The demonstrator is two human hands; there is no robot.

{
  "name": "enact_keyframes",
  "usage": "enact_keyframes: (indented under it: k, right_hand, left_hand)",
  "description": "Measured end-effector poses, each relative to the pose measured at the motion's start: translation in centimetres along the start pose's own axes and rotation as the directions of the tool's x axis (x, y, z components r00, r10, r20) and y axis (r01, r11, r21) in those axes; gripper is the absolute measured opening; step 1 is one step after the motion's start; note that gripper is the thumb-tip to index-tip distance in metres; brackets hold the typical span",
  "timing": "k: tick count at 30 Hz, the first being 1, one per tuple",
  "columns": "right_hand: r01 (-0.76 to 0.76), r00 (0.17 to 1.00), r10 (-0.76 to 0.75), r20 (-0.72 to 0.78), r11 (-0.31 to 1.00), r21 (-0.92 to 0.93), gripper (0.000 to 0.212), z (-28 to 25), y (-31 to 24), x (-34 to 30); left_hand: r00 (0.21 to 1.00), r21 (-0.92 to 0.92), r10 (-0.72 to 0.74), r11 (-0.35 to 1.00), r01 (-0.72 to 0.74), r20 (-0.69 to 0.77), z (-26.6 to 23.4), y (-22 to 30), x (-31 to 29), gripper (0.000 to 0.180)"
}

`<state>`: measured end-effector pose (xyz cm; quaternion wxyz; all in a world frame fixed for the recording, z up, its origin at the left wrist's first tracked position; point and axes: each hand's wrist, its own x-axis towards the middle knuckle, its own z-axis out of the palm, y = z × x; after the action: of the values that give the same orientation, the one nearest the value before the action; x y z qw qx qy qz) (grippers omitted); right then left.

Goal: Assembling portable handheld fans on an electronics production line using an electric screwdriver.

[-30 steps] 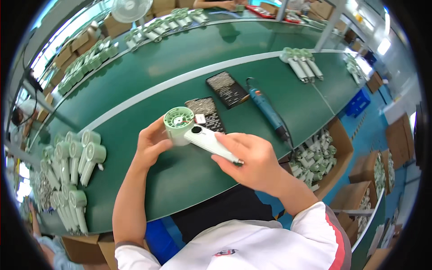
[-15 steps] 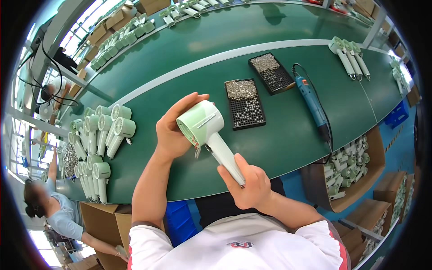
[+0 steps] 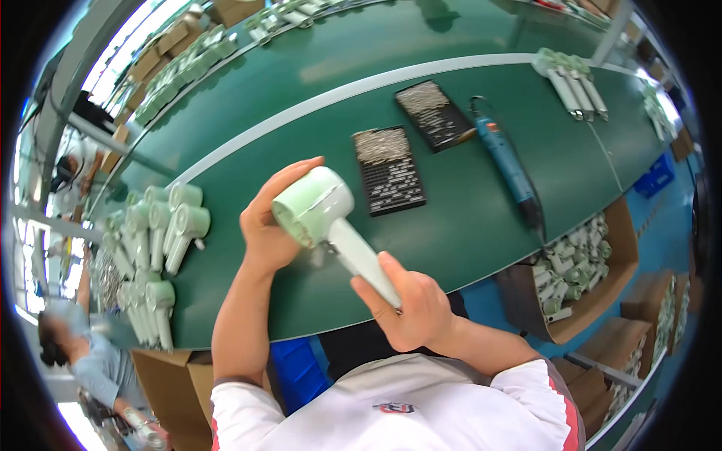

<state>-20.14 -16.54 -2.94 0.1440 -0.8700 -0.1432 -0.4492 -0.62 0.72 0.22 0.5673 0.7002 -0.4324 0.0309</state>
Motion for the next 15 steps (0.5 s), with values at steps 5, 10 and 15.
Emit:
enact_keyframes:
  k: [5, 10, 15]
  right_hand:
    - [0.035, 0.999, -0.035, -0.004, 0.998, -0.059, 0.043, -2.1, 3.5, 1.7]
    - [-0.103, 0.987, 0.058, -0.15, 0.943, -0.315, 0.042, -7.4, 13.0, 4.4]
    - [-0.241, 0.961, 0.175, -0.214, 0.908, -0.342, 0.039, -9.3, 28.0, 3.1]
  left_hand:
    - [0.996, -0.329, -0.059, 0.944, 0.035, -0.062, 1.4, 0.7, -0.2, 0.101]
    - [1.0, -0.155, -0.003, 0.988, 0.004, 0.01, 1.9, -0.2, 0.4, 0.101]
    - [1.0, -0.092, -0.004, 0.996, 0.003, -0.01, 1.5, -1.1, -0.5, 0.087]
